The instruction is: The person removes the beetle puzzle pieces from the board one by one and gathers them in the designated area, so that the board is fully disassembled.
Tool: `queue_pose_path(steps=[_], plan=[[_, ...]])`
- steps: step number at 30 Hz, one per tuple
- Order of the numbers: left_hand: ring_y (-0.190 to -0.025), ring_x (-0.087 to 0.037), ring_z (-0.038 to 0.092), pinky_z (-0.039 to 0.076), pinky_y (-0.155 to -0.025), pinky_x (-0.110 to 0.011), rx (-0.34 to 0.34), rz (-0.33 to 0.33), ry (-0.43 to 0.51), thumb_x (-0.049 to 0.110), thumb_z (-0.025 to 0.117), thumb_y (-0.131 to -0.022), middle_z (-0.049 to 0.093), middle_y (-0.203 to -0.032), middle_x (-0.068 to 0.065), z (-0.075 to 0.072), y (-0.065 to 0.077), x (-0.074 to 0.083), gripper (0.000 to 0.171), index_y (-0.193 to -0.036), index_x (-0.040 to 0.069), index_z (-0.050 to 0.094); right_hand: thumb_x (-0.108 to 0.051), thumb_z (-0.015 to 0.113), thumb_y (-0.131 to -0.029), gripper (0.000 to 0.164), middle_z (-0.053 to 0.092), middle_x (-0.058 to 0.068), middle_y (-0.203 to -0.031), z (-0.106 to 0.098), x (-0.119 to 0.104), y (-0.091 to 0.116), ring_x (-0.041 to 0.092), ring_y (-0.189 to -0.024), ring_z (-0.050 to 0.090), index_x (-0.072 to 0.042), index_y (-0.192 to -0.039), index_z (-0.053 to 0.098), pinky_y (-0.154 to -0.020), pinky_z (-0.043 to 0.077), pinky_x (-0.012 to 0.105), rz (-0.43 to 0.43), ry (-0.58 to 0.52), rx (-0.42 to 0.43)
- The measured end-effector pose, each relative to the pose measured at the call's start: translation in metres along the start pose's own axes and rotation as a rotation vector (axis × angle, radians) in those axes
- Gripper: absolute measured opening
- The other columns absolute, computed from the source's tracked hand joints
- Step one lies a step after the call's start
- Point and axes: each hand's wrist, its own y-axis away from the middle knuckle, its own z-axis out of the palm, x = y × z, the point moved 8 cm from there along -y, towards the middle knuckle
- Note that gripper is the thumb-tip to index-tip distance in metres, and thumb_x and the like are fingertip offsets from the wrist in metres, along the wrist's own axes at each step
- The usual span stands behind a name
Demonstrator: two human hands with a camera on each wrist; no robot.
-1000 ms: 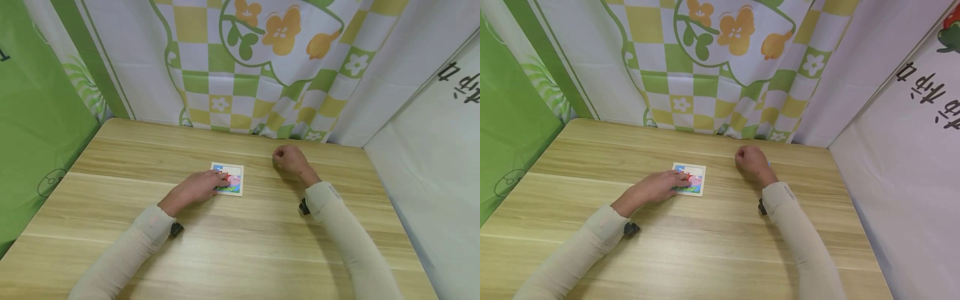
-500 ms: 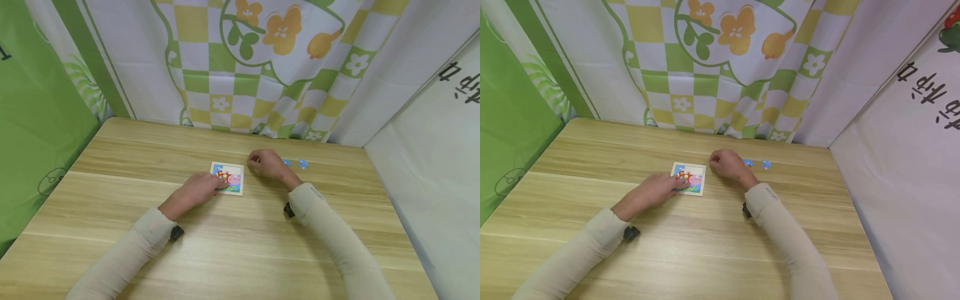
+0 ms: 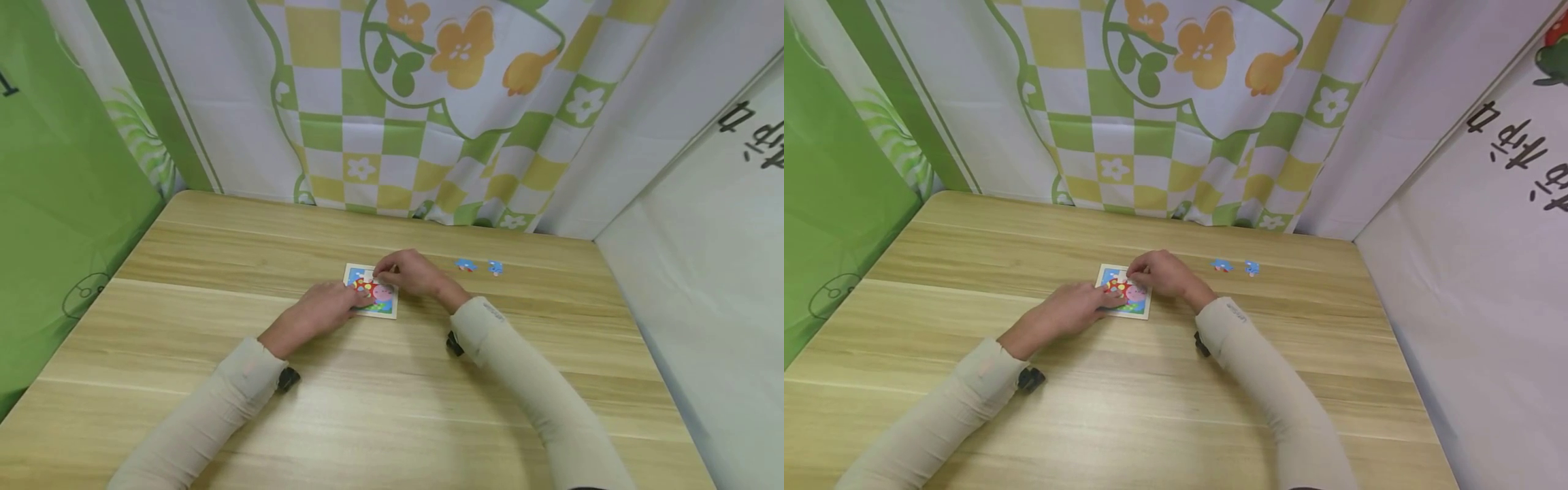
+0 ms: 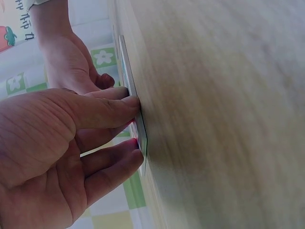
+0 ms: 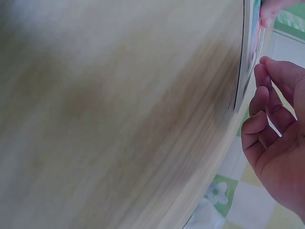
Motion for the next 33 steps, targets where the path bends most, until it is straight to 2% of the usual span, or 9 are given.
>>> queue_pose_path(steps=[8, 15, 26, 33], plan=[[-0.069, -0.020, 0.060, 0.054, -0.064, -0.042, 0.009, 0.011, 0.006, 0.016, 0.071, -0.099, 0.073, -0.116, -0.008, -0.001, 0.000, 0.000, 0.039, -0.136, 0.026, 0.071, -0.010, 0.066, -0.101, 0.017, 0.073, 0.003, -0.113, 0.009, -0.005, -0.006, 0.014, -0.102, 0.063, -0.008, -0.109, 0.080, -0.090, 0.050, 0.033, -0.006, 0.017, 0.001], [-0.074, -0.024, 0.065, 0.055, -0.065, -0.044, 0.019, 0.011, 0.009, 0.014, 0.072, -0.098, 0.073, -0.120, -0.008, -0.002, 0.000, 0.000, 0.039, -0.135, 0.027, 0.072, -0.011, 0.066, -0.099, 0.019, 0.073, 0.003, -0.115, 0.011, -0.010, -0.008, 0.015, -0.104, 0.063, -0.009, -0.113, 0.079, -0.094, 0.049, 0.034, 0.001, 0.085, 0.000], [-0.078, -0.027, 0.067, 0.056, -0.065, -0.045, 0.033, 0.015, 0.022, 0.009, 0.073, -0.095, 0.073, -0.117, -0.008, -0.003, 0.000, 0.000, 0.039, -0.130, 0.027, 0.074, -0.010, 0.068, -0.098, 0.017, 0.075, 0.004, -0.109, 0.011, -0.018, -0.009, 0.017, -0.104, 0.065, -0.009, -0.108, 0.081, -0.094, 0.050, 0.035, -0.064, 0.123, 0.018], [-0.078, -0.027, 0.067, 0.056, -0.065, -0.045, 0.043, 0.012, 0.039, 0.009, 0.074, -0.094, 0.074, -0.111, -0.007, -0.004, 0.000, 0.000, 0.032, -0.121, 0.026, 0.078, -0.011, 0.068, -0.100, 0.016, 0.075, 0.004, -0.111, 0.013, -0.019, -0.012, 0.015, -0.104, 0.065, -0.008, -0.108, 0.081, -0.091, 0.051, 0.032, -0.021, 0.094, 0.006]])
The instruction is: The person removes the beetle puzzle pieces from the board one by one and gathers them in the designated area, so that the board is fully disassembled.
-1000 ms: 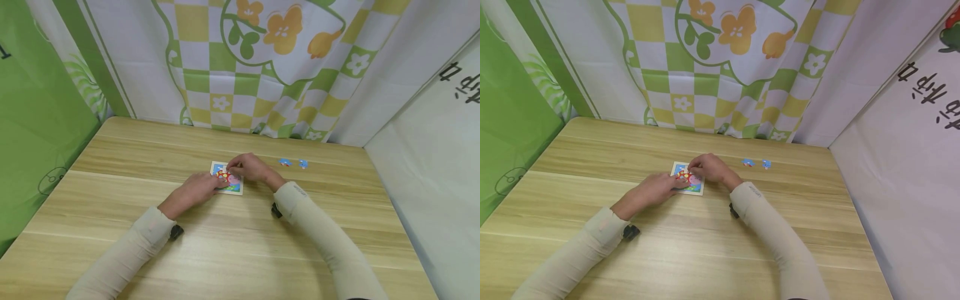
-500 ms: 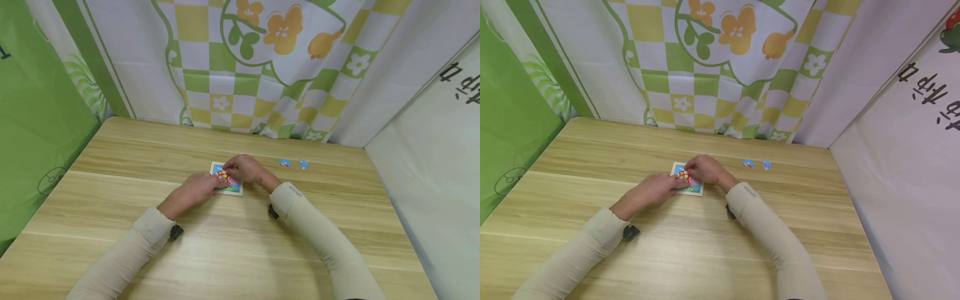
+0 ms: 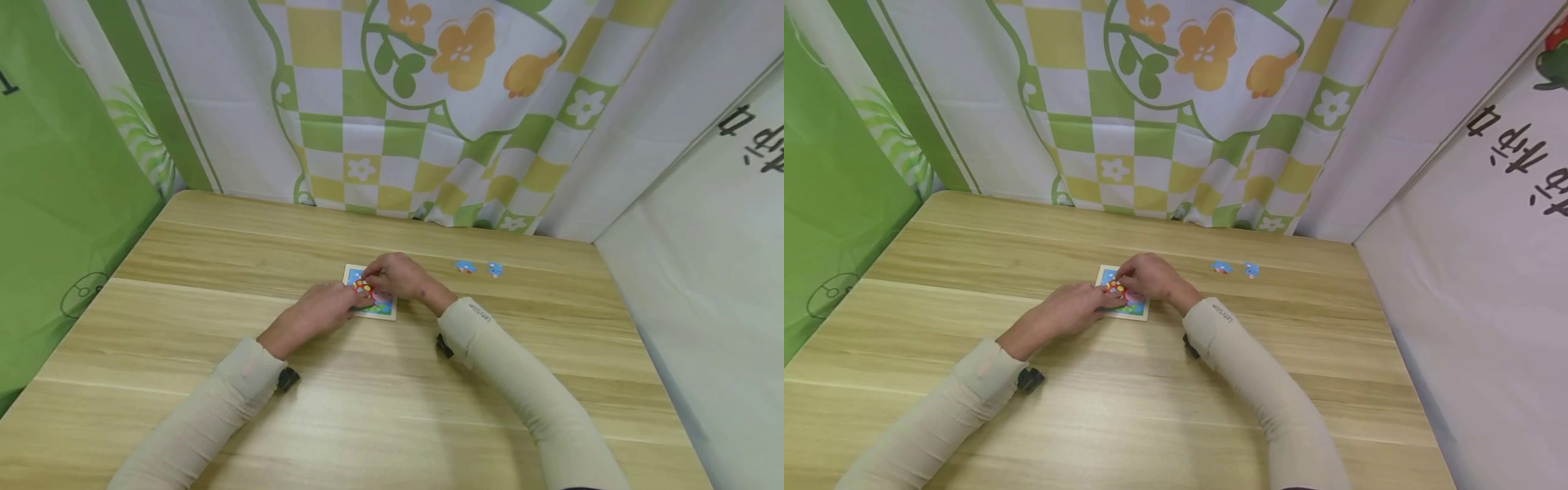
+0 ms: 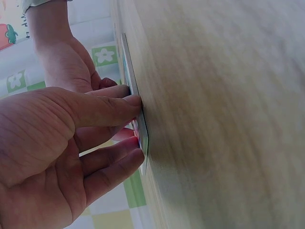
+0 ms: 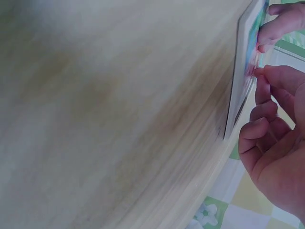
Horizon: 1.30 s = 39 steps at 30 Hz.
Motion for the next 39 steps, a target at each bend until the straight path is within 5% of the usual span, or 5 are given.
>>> queue_pose_path(steps=[10, 39], plan=[[-0.078, -0.027, 0.067, 0.056, -0.065, -0.045, -0.013, -0.001, -0.004, 0.008, 0.074, -0.094, 0.074, -0.115, -0.011, 0.0015, 0.0003, -0.0002, 0.039, -0.128, 0.026, 0.076, -0.018, 0.071, -0.099, 0.014, 0.076, -0.003, -0.100, 0.0003, 0.0066, 0.0015, 0.010, -0.090, 0.062, -0.010, -0.103, 0.081, -0.080, 0.049, 0.027, 0.166, -0.125, 0.024], [-0.072, -0.020, 0.060, 0.054, -0.062, -0.042, -0.012, -0.017, 0.028, 0.007, 0.072, -0.095, 0.074, -0.112, -0.007, 0.0003, -0.0009, -0.0014, 0.031, -0.121, 0.024, 0.078, -0.025, 0.076, -0.095, 0.009, 0.073, -0.009, -0.088, 0.0019, 0.0026, -0.0030, 0.008, -0.078, 0.061, -0.017, -0.092, 0.078, -0.070, 0.049, 0.028, 0.105, 0.075, 0.103]])
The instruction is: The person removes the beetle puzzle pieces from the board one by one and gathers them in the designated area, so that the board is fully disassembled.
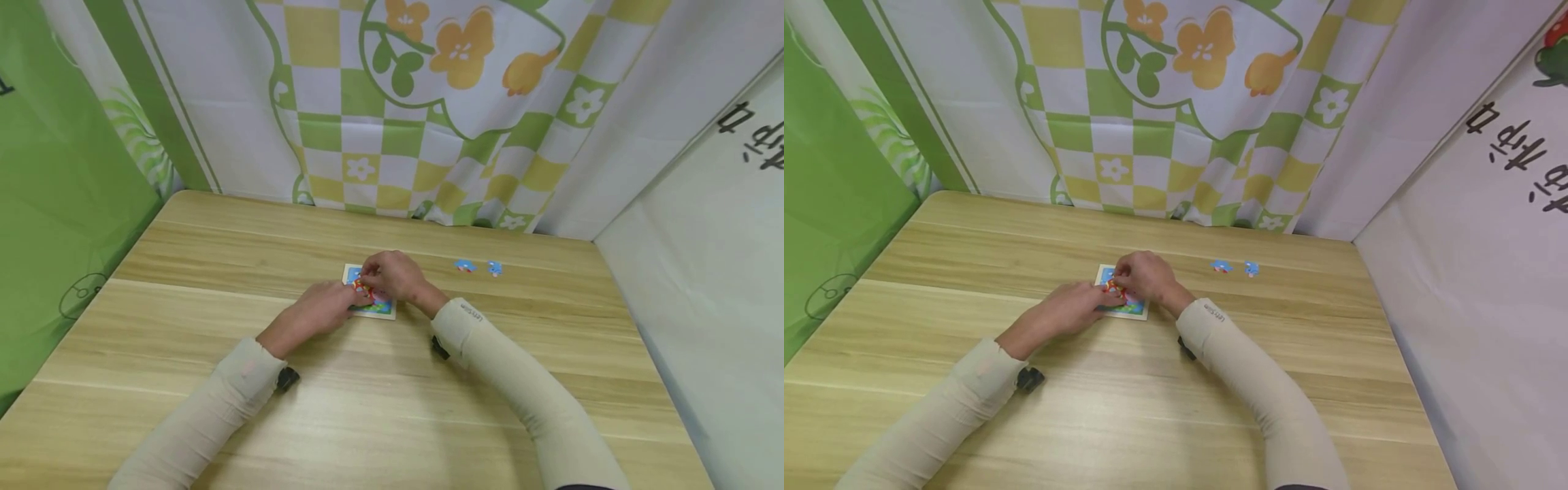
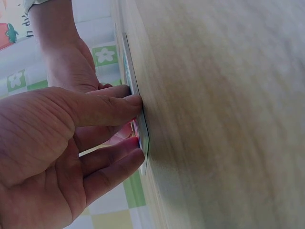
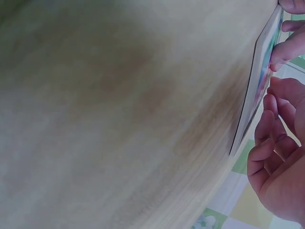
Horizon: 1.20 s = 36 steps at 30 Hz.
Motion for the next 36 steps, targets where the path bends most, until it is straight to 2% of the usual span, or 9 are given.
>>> queue_pose_path(steps=[13, 20, 23, 29, 32, 36], plan=[[-0.063, -0.018, 0.049, 0.049, -0.055, -0.037, -0.002, -0.006, 0.014, 0.008, 0.072, -0.096, 0.075, -0.104, -0.006, 0.000, 0.000, 0.000, 0.030, -0.120, 0.025, 0.078, -0.023, 0.075, -0.095, 0.006, 0.072, -0.011, -0.086, 0.000, -0.001, -0.002, 0.007, -0.078, 0.063, -0.019, -0.091, 0.078, -0.072, 0.050, 0.028, -0.010, 0.027, 0.020], [-0.069, -0.021, 0.058, 0.053, -0.060, -0.041, 0.004, 0.005, 0.005, 0.007, 0.072, -0.095, 0.074, -0.112, -0.007, 0.000, 0.000, 0.000, 0.035, -0.125, 0.025, 0.077, -0.018, 0.072, -0.093, 0.007, 0.073, -0.011, -0.086, -0.003, -0.001, -0.002, 0.007, -0.077, 0.063, -0.020, -0.091, 0.078, -0.067, 0.050, 0.027, -0.012, 0.012, 0.050], [-0.069, -0.021, 0.058, 0.053, -0.060, -0.042, 0.006, 0.011, 0.004, 0.007, 0.073, -0.095, 0.074, -0.112, -0.006, 0.000, 0.000, 0.000, 0.034, -0.124, 0.025, 0.077, -0.019, 0.072, -0.093, 0.006, 0.072, -0.011, -0.086, -0.005, 0.000, -0.001, 0.007, -0.078, 0.064, -0.020, -0.091, 0.078, -0.065, 0.050, 0.027, -0.010, -0.009, 0.051], [-0.064, -0.019, 0.052, 0.051, -0.057, -0.039, -0.005, 0.013, -0.021, 0.009, 0.073, -0.096, 0.074, -0.100, -0.010, 0.001, 0.001, 0.001, 0.038, -0.130, 0.025, 0.075, -0.019, 0.073, -0.093, 0.005, 0.072, -0.009, -0.087, -0.012, 0.004, 0.001, 0.011, -0.081, 0.063, -0.018, -0.092, 0.078, -0.070, 0.050, 0.030, -0.008, -0.019, 0.052], [-0.064, -0.019, 0.054, 0.052, -0.057, -0.040, -0.012, 0.004, -0.030, 0.010, 0.074, -0.095, 0.072, -0.094, -0.011, 0.001, 0.001, 0.000, 0.039, -0.132, 0.026, 0.074, -0.021, 0.074, -0.094, 0.005, 0.071, -0.008, -0.088, -0.015, 0.009, 0.002, 0.011, -0.082, 0.063, -0.018, -0.094, 0.078, -0.073, 0.050, 0.031, -0.004, -0.021, 0.052], [-0.068, -0.019, 0.057, 0.052, -0.060, -0.040, -0.024, -0.016, -0.011, 0.010, 0.074, -0.095, 0.071, -0.093, -0.011, 0.002, 0.001, -0.001, 0.039, -0.131, 0.025, 0.074, -0.021, 0.074, -0.095, 0.007, 0.071, -0.006, -0.089, -0.021, 0.020, 0.007, 0.012, -0.084, 0.064, -0.016, -0.095, 0.077, -0.076, 0.051, 0.032, 0.010, -0.043, 0.063]])
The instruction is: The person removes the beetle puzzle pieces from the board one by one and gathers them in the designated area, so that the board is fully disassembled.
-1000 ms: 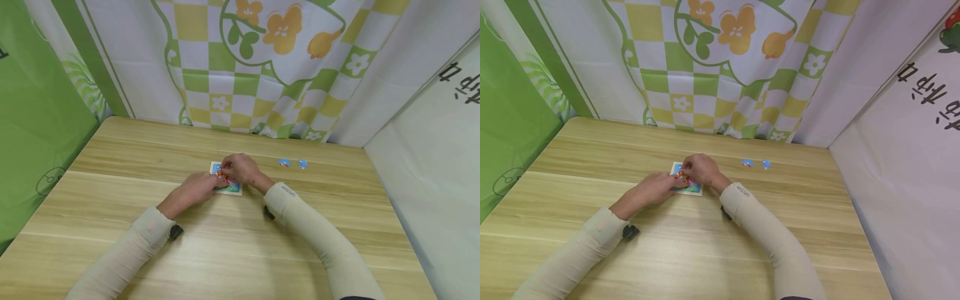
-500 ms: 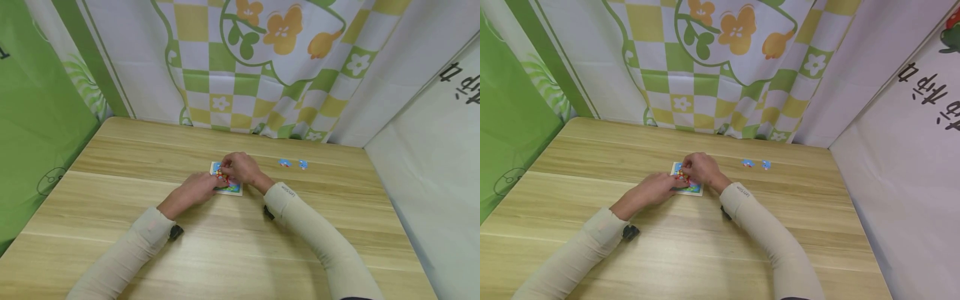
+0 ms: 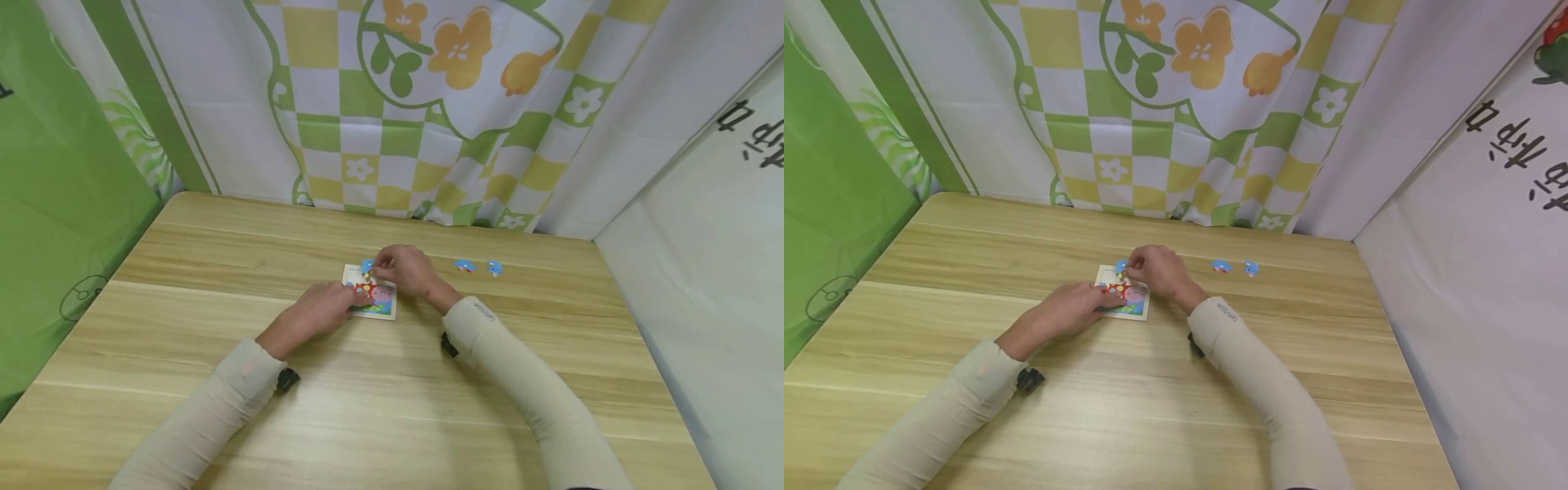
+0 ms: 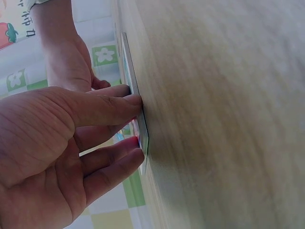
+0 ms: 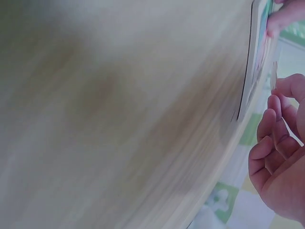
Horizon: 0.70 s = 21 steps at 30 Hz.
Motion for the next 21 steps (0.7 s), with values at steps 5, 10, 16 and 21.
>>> queue_pose_path(steps=[5, 10, 16, 21], plan=[[-0.069, -0.020, 0.057, 0.052, -0.061, -0.039, -0.012, -0.010, 0.026, 0.007, 0.072, -0.096, 0.071, -0.095, -0.011, 0.000, 0.000, -0.001, 0.039, -0.131, 0.025, 0.074, -0.019, 0.073, -0.096, 0.008, 0.072, -0.003, -0.089, -0.013, 0.018, 0.008, 0.014, -0.085, 0.066, -0.013, -0.094, 0.078, -0.078, 0.053, 0.033, 0.011, -0.016, 0.046], [-0.073, -0.022, 0.062, 0.053, -0.065, -0.041, -0.008, -0.012, 0.033, 0.006, 0.070, -0.096, 0.073, -0.101, -0.012, 0.001, 0.001, -0.001, 0.039, -0.131, 0.025, 0.074, -0.021, 0.073, -0.096, 0.009, 0.071, -0.004, -0.087, -0.025, 0.043, 0.016, 0.014, -0.083, 0.066, -0.014, -0.093, 0.077, -0.077, 0.053, 0.034, 0.040, -0.046, 0.079], [-0.085, -0.027, 0.068, 0.055, -0.069, -0.043, 0.009, -0.002, 0.019, 0.007, 0.071, -0.096, 0.074, -0.110, -0.011, 0.001, 0.001, 0.000, 0.038, -0.131, 0.024, 0.074, -0.022, 0.071, -0.098, 0.011, 0.071, -0.003, -0.090, -0.037, 0.068, 0.027, 0.017, -0.088, 0.066, -0.014, -0.095, 0.077, -0.080, 0.053, 0.038, 0.095, -0.076, 0.074], [-0.090, -0.029, 0.069, 0.056, -0.072, -0.044, 0.014, 0.006, -0.004, 0.007, 0.072, -0.096, 0.073, -0.111, -0.009, 0.001, 0.002, 0.001, 0.037, -0.128, 0.024, 0.075, -0.024, 0.070, -0.098, 0.011, 0.071, -0.003, -0.092, -0.048, 0.082, 0.034, 0.018, -0.089, 0.065, -0.015, -0.096, 0.077, -0.080, 0.052, 0.039, 0.128, -0.064, 0.063]])
